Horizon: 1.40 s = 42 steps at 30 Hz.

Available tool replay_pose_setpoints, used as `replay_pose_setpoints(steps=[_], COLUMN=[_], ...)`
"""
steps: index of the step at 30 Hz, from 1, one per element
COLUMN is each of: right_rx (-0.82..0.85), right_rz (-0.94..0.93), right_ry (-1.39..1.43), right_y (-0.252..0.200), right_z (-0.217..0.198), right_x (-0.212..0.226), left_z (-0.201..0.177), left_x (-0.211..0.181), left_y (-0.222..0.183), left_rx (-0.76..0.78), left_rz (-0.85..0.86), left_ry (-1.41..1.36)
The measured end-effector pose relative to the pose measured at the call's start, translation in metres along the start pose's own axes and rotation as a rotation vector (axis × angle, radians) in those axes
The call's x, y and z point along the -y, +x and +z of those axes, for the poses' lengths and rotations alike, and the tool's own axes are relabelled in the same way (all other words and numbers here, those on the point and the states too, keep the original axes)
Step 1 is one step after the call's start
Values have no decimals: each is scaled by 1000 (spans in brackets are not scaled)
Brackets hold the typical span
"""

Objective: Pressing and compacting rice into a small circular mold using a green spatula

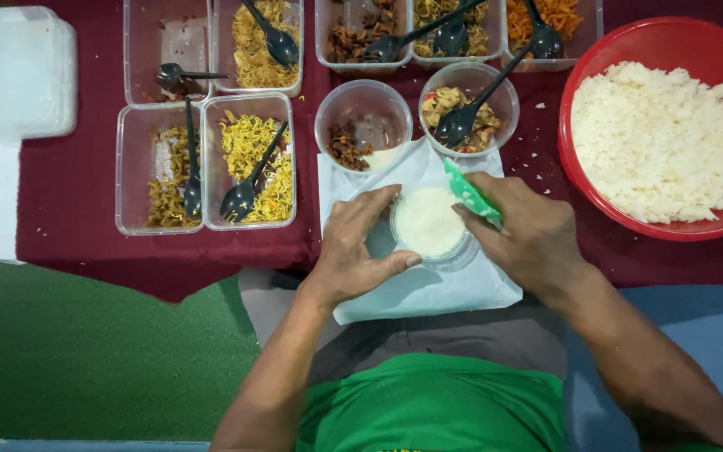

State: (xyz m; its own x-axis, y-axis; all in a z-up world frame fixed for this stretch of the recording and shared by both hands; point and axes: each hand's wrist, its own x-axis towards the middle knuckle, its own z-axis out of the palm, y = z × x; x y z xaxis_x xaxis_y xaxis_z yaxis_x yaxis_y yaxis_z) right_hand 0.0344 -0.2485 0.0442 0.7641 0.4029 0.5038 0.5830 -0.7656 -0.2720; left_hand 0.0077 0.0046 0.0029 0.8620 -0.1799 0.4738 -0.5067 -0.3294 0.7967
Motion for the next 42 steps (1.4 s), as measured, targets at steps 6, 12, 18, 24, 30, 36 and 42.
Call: replay_pose_setpoints(steps=[6, 12, 18, 24, 30, 36, 42], right_rx=[-16, -40, -79, -62, -43, -11, 49], right_rz=[181, 397, 591, 808, 820, 660, 525], right_ry=[187, 258, 253, 310, 384, 397, 284], right_y=[-3, -9, -21, -28, -41, -38, -24], right_z=[6, 11, 11, 9, 10, -3, -34], right_x=[7, 12, 35, 53, 53, 41, 53], left_z=[-4, -1, -1, -2, -4, -1, -4], left_x=[-4, -3, 3, 4, -6, -2, -5], left_y=[0, -1, -6, -6, -1, -3, -1], left_rx=[14, -20, -45, -36, -20, 10, 19], left_rz=[11, -2, 4, 9, 21, -12, 11], left_ry=[22, -20, -66, -50, -3, 47, 67])
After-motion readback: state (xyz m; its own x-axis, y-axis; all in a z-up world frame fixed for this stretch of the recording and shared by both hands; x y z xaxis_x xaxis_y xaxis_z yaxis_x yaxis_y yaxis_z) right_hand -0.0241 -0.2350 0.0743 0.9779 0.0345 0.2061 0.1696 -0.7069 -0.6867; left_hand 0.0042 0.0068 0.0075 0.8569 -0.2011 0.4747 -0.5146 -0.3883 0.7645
